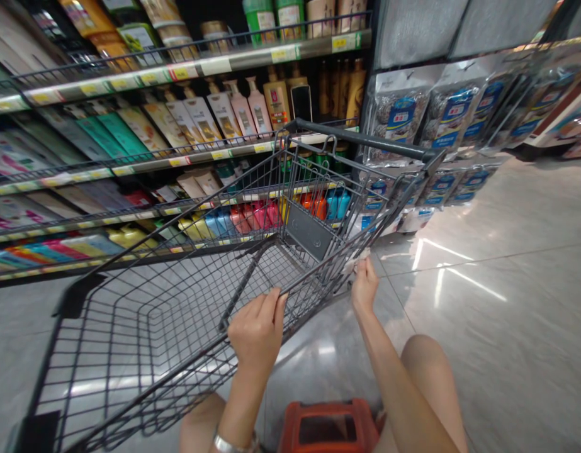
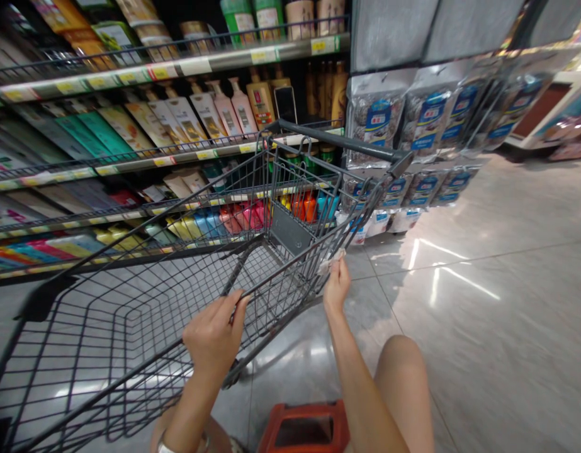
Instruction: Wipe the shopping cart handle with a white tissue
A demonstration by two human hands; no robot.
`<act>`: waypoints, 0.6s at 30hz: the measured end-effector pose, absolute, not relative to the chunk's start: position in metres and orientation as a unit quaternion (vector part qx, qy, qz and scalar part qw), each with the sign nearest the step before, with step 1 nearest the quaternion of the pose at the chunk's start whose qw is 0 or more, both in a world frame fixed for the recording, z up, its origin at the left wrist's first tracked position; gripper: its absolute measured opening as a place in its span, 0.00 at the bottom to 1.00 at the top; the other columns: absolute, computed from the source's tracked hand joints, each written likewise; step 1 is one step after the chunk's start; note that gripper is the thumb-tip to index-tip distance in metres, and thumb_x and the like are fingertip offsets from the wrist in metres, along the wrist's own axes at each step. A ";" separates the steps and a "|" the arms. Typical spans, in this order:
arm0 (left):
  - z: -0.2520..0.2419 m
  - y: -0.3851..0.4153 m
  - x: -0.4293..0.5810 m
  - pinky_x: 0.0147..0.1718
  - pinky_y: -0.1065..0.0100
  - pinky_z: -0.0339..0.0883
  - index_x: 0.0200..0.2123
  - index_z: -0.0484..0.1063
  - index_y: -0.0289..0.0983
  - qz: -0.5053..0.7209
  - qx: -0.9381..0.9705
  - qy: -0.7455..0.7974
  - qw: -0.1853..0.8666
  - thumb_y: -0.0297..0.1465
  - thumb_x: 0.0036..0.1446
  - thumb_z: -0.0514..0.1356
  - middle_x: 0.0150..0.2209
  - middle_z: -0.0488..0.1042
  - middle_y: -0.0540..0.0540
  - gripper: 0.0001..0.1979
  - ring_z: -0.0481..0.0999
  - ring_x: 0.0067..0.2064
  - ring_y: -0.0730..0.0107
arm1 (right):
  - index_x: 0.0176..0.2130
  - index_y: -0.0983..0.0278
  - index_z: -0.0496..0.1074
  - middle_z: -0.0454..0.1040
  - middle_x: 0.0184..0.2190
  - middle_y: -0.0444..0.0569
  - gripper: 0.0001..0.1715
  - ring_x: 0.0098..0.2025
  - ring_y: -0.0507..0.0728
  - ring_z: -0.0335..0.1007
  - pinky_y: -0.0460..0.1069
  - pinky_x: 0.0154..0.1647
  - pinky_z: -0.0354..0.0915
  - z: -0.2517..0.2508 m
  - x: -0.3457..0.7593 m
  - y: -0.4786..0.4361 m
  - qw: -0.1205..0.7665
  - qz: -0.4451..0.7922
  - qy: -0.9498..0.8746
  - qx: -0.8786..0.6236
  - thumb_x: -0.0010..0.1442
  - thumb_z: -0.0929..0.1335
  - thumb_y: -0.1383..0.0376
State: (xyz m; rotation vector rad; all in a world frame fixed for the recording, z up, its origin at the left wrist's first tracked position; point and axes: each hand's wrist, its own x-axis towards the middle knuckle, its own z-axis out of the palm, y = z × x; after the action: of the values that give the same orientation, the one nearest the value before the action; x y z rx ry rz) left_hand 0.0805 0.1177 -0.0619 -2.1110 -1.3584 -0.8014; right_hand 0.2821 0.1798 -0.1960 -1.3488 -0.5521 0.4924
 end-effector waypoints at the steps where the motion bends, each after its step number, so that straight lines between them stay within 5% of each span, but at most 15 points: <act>1: -0.062 0.118 0.081 0.24 0.69 0.55 0.35 0.74 0.35 -0.295 -0.775 -0.501 0.248 0.34 0.61 0.57 0.21 0.74 0.51 0.09 0.70 0.23 0.70 | 0.53 0.69 0.70 0.71 0.53 0.57 0.31 0.56 0.61 0.65 0.58 0.59 0.57 -0.199 0.279 0.178 0.713 0.212 -0.249 -0.621 0.57 0.62 0.52; 7: -0.064 0.117 0.080 0.24 0.69 0.56 0.36 0.74 0.36 -0.285 -0.773 -0.515 0.236 0.34 0.62 0.55 0.22 0.74 0.50 0.10 0.71 0.24 0.71 | 0.46 0.70 0.76 0.74 0.47 0.60 0.25 0.50 0.61 0.69 0.55 0.52 0.64 -0.224 0.254 0.169 0.688 0.134 -0.242 -0.671 0.53 0.66 0.58; 14: -0.065 0.118 0.079 0.25 0.68 0.55 0.36 0.74 0.36 -0.278 -0.776 -0.510 0.246 0.34 0.61 0.57 0.21 0.73 0.51 0.09 0.71 0.24 0.71 | 0.35 0.69 0.79 0.78 0.34 0.59 0.22 0.39 0.62 0.73 0.58 0.46 0.67 -0.278 0.228 0.140 0.636 0.224 -0.268 -0.688 0.48 0.68 0.54; 18: -0.066 0.117 0.079 0.25 0.68 0.55 0.36 0.74 0.36 -0.286 -0.775 -0.506 0.249 0.34 0.60 0.58 0.22 0.73 0.51 0.08 0.71 0.24 0.71 | 0.40 0.71 0.78 0.78 0.37 0.61 0.28 0.41 0.64 0.73 0.60 0.47 0.66 -0.274 0.247 0.138 0.634 0.221 -0.240 -0.701 0.48 0.68 0.52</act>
State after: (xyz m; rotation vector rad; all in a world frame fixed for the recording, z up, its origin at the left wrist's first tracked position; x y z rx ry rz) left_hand 0.0792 0.1174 -0.0660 -2.1106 -1.3775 -0.7800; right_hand 0.2472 0.1377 -0.2744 -1.6040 -0.5479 0.5057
